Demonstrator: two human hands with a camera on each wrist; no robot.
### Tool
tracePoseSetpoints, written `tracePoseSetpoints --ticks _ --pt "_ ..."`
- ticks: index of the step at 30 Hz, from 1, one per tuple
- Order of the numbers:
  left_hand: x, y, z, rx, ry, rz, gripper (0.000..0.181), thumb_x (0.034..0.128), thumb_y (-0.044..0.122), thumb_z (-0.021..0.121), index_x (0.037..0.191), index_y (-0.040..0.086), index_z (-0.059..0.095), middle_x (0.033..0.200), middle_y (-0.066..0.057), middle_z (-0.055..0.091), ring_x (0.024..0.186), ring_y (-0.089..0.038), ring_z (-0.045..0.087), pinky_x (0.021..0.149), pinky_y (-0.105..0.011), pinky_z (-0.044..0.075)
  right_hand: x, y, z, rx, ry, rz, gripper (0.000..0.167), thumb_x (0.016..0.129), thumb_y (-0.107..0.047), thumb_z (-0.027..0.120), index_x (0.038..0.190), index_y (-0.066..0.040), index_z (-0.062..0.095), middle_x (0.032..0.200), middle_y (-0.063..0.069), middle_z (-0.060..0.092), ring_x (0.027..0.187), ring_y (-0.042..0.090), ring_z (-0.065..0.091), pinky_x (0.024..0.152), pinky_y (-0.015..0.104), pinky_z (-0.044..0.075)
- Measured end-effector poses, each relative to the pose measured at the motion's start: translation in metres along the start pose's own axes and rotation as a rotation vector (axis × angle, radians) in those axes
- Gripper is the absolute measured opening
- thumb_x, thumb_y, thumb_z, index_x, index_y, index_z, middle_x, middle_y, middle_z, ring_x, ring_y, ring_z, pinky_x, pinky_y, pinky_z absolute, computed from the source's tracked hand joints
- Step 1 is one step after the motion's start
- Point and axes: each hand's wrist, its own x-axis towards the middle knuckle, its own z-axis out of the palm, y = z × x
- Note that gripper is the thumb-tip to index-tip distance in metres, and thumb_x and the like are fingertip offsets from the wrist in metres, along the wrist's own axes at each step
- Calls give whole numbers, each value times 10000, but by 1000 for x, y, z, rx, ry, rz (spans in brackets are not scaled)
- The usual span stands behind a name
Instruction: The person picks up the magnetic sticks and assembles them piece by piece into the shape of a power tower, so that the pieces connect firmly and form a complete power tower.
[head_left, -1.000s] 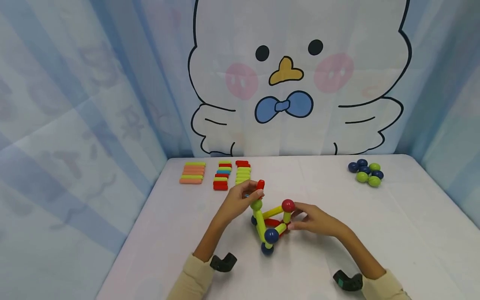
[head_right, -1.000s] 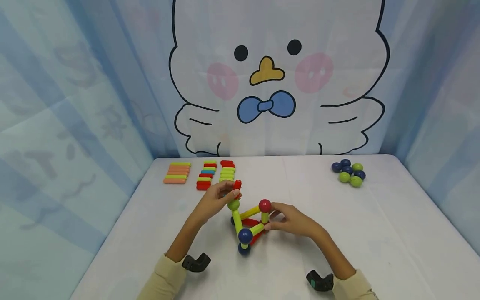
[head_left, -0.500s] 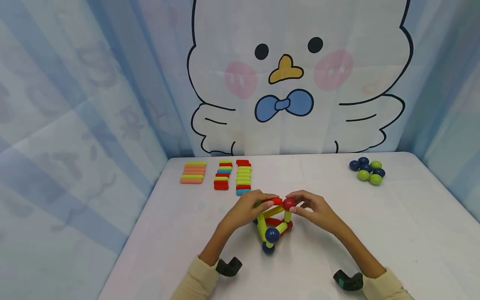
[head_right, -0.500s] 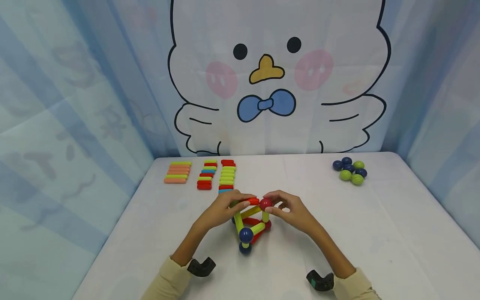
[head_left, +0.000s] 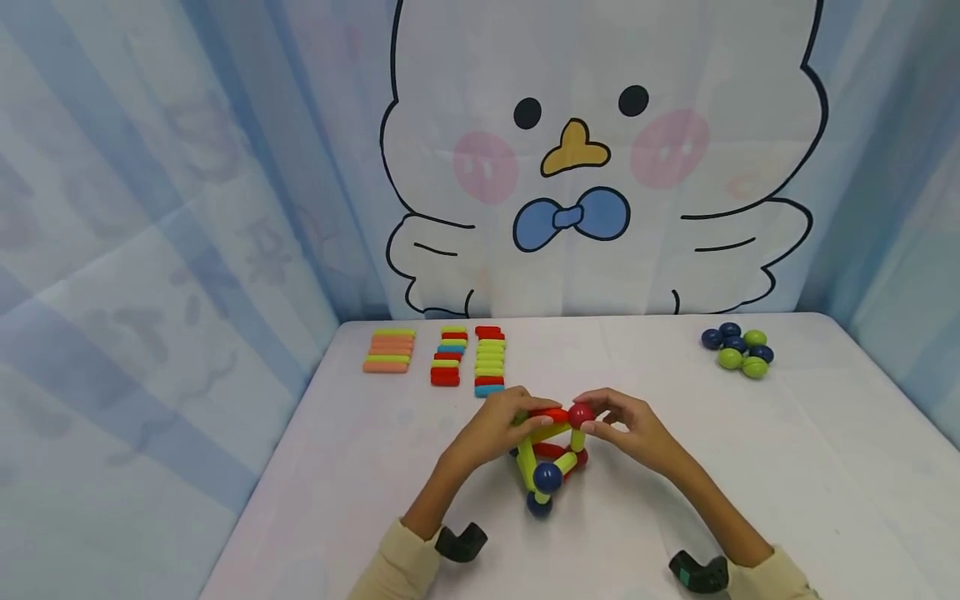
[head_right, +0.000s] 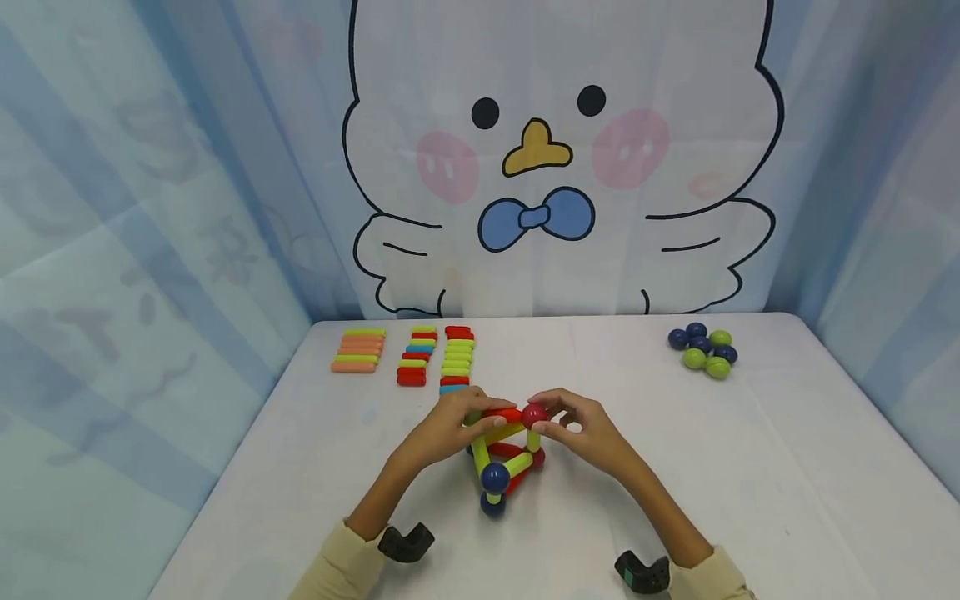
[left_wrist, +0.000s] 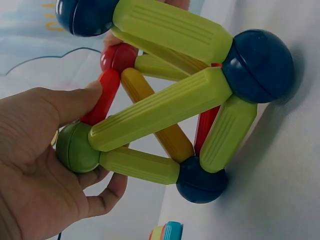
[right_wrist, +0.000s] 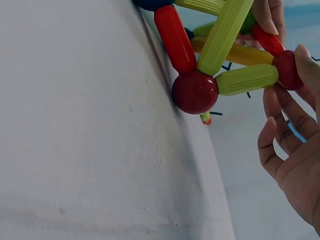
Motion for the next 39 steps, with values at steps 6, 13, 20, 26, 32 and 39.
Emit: tracePoseSetpoints --ticks 6,13,20,26,32,39 --pt "1 -4 0 -146 28 -40 379 1001 442 490 1265 221 649 1162 13 647 1064 -127 587 838 -239 534 0 4 -1 -35 -170 30 417 887 -200 712 1264 -71 589 1111 65 690 948 72 615 782 238 555" --pt "5 -33 -5 -349 178 -143 434 1042 448 373 1199 157 653 1042 -67 678 980 -198 621 883 -366 543 -3 11 1 -80 -393 131 431 863 -304 745 1206 -81 608 1049 2 680 941 122 598 795 220 542" --pt "3 -78 -7 -203 323 -403 190 992 243 575 1146 158 649 988 -60 639 880 -193 588 777 -294 544 -4 13 6 -116 -394 153 448 851 -328 756 1189 -76 604 1031 -9 673 892 93 578 771 212 535" --pt "7 -95 -3 -63 291 -427 315 942 202 648 1257 178 636 938 -60 566 854 -183 528 717 -280 521 -3 8 9 -170 -379 173 484 816 -351 784 1173 -83 599 1043 -11 683 926 114 594 825 242 541" --pt "11 -94 9 57 254 -428 330 920 240 684 1245 230 627 973 -74 462 852 -171 486 695 -271 493 -2 5 13 -204 -370 179 464 791 -360 805 1117 -91 613 977 -41 666 859 100 554 755 210 511" --pt "15 -78 16 155 241 -410 238 878 248 734 1034 167 574 996 -54 501 907 -176 504 803 -299 523 -5 2 12 -262 -338 178 465 762 -332 828 1085 -84 603 908 -61 634 823 84 545 741 187 510"
